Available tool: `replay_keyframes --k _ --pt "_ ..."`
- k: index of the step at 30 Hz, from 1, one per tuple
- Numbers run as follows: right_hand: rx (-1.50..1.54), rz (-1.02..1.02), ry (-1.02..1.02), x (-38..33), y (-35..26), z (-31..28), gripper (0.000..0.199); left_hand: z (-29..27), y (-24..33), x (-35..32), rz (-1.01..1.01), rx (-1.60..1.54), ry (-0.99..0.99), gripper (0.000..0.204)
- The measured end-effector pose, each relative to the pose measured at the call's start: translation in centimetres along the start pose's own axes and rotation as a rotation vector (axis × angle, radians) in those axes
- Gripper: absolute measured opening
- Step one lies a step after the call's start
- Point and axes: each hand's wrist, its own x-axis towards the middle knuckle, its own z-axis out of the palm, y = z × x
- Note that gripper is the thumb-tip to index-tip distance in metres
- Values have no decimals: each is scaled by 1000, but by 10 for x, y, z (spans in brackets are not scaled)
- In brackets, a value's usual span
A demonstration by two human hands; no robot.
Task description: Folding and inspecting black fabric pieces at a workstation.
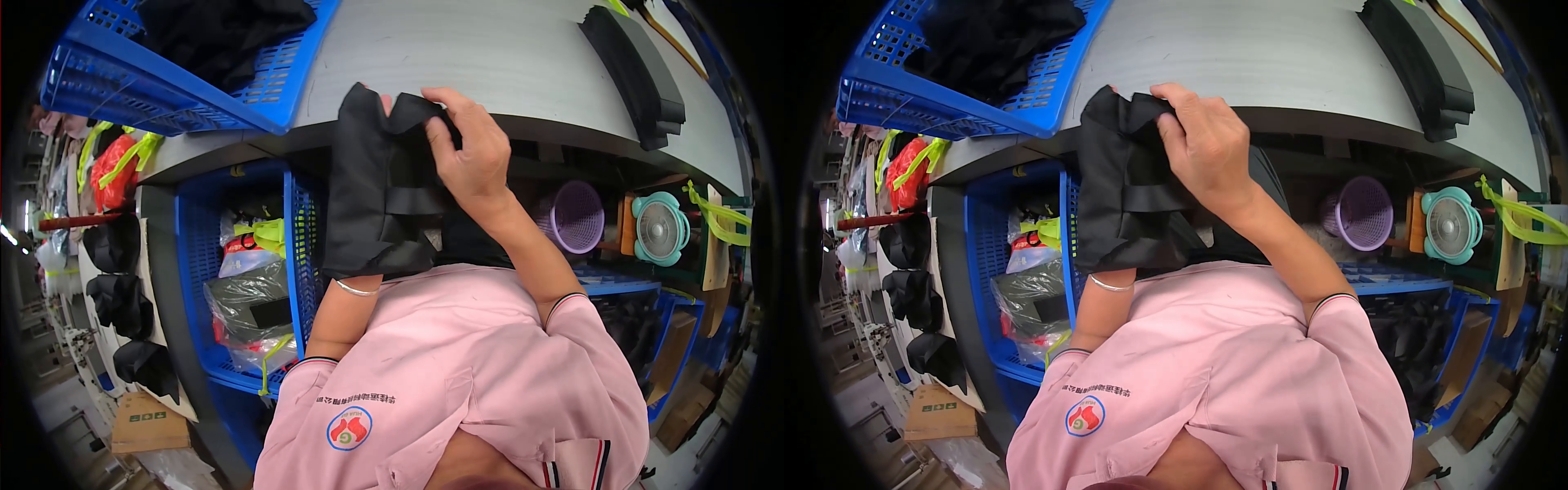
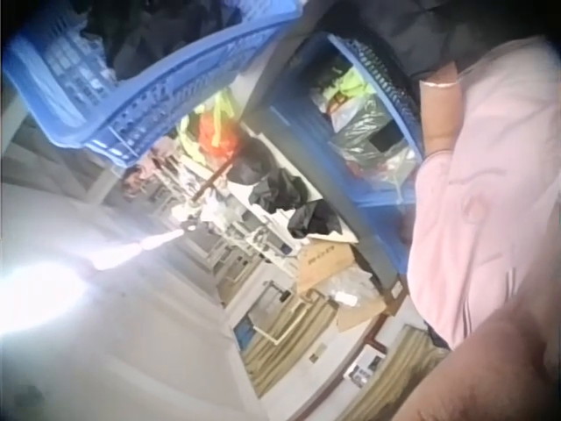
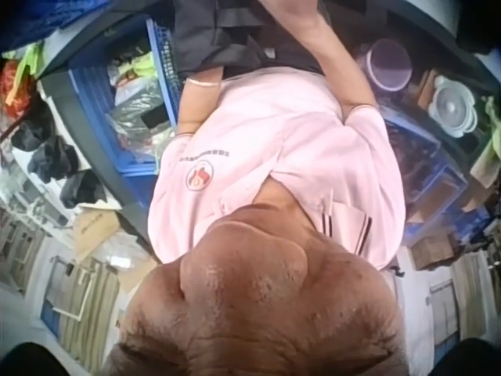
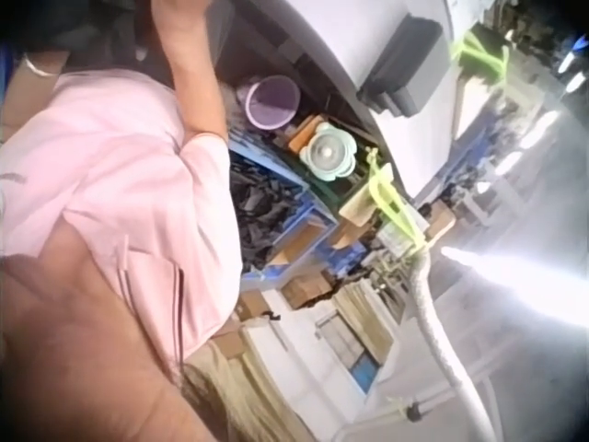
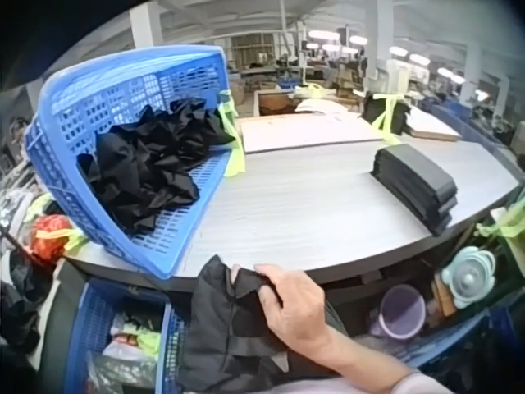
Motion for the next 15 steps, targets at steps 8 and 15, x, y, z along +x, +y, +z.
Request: replay_keyframes --k 8,15 --pt "-65 55 -199 -2 2 -16 20 -11 -1 -19 55 45 -41 45" --pt "1067 609 -438 13 -5 -63 13 -44 -22 -48 80 99 -51 47"
